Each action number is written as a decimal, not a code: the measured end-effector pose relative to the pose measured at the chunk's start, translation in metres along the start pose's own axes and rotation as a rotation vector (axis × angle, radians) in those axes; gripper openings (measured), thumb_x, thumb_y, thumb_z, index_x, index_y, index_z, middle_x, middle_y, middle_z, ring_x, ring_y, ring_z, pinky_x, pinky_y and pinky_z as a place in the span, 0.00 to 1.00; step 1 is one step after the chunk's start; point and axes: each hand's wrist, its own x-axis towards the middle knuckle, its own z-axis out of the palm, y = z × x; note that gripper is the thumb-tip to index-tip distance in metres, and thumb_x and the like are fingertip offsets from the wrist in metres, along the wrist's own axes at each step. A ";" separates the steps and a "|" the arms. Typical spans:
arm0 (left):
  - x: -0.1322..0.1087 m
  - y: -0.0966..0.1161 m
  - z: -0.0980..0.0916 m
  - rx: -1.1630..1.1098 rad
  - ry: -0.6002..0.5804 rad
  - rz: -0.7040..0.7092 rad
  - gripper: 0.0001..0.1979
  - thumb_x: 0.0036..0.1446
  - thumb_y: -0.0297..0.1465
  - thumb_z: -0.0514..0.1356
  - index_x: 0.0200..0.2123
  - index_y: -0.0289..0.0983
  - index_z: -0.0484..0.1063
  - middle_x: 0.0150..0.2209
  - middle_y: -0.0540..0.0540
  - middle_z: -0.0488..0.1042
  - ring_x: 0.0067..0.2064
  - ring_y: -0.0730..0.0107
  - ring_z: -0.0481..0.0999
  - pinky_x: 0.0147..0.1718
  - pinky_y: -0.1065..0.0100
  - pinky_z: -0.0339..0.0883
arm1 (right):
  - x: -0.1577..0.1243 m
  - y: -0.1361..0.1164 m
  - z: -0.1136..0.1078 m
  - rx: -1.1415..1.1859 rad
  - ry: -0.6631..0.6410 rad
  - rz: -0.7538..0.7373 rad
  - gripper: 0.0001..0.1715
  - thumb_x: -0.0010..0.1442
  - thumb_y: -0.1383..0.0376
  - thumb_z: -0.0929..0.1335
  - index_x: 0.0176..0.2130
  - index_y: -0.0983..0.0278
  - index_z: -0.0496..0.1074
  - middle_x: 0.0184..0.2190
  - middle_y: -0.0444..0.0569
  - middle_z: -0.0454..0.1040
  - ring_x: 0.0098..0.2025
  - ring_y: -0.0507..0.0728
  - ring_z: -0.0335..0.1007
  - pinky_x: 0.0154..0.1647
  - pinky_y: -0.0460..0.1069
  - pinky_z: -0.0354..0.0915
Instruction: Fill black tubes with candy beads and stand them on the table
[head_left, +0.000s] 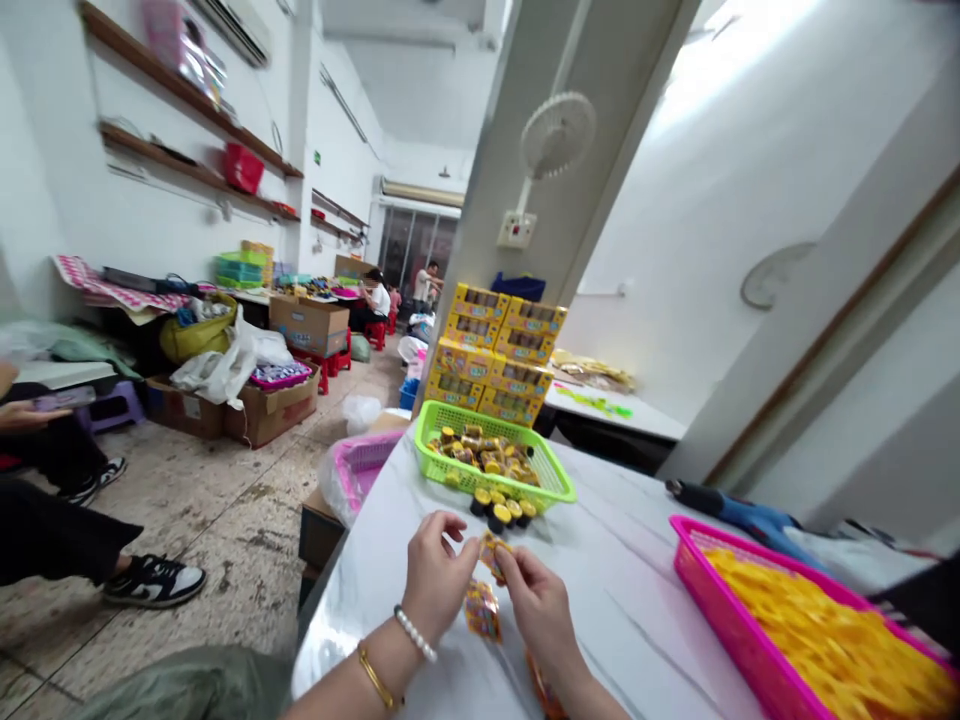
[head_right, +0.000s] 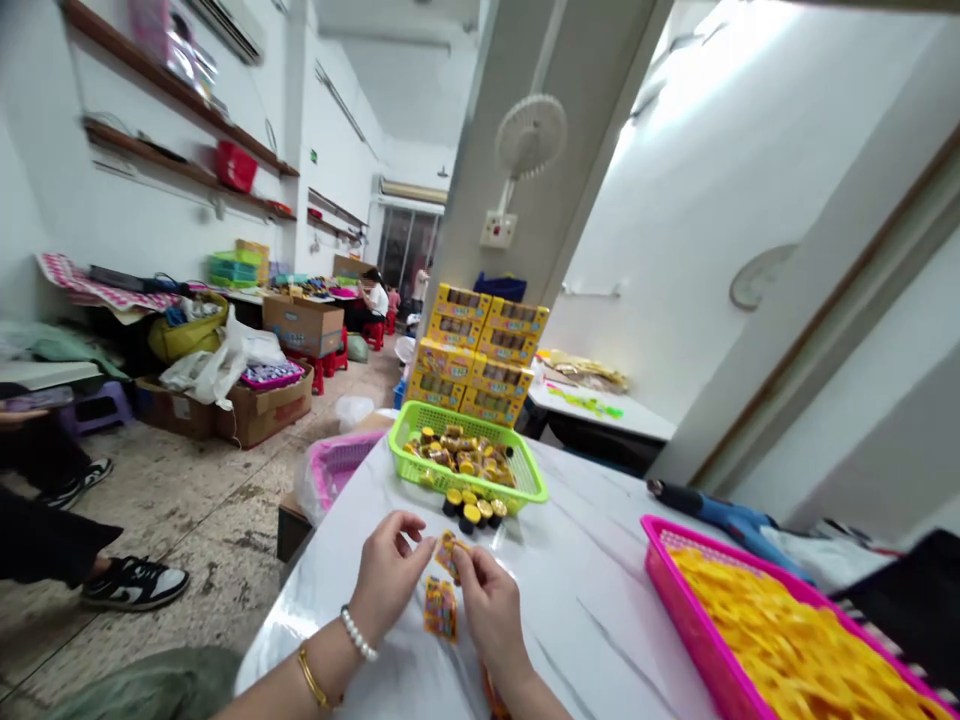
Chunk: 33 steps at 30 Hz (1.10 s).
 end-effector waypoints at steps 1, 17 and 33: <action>0.000 -0.001 0.001 -0.029 -0.004 0.008 0.06 0.51 0.29 0.64 0.34 0.34 0.76 0.31 0.48 0.76 0.29 0.72 0.70 0.31 0.70 0.63 | 0.001 0.001 0.001 -0.025 -0.005 -0.029 0.33 0.59 0.39 0.66 0.23 0.64 0.69 0.20 0.46 0.66 0.26 0.54 0.64 0.28 0.47 0.62; 0.010 -0.010 0.006 -0.320 -0.155 -0.187 0.07 0.44 0.33 0.69 0.25 0.34 0.83 0.25 0.45 0.79 0.31 0.65 0.75 0.32 0.68 0.64 | -0.002 -0.025 -0.012 -0.407 -0.042 -0.444 0.28 0.66 0.47 0.65 0.25 0.63 0.74 0.20 0.46 0.70 0.22 0.53 0.66 0.25 0.45 0.63; 0.013 -0.011 -0.008 -0.263 -0.322 -0.326 0.11 0.47 0.34 0.66 0.19 0.34 0.78 0.15 0.52 0.66 0.24 0.73 0.65 0.24 0.72 0.53 | -0.003 -0.045 0.004 -0.230 -0.129 -0.068 0.37 0.58 0.35 0.65 0.33 0.65 0.79 0.24 0.51 0.75 0.25 0.56 0.68 0.28 0.50 0.65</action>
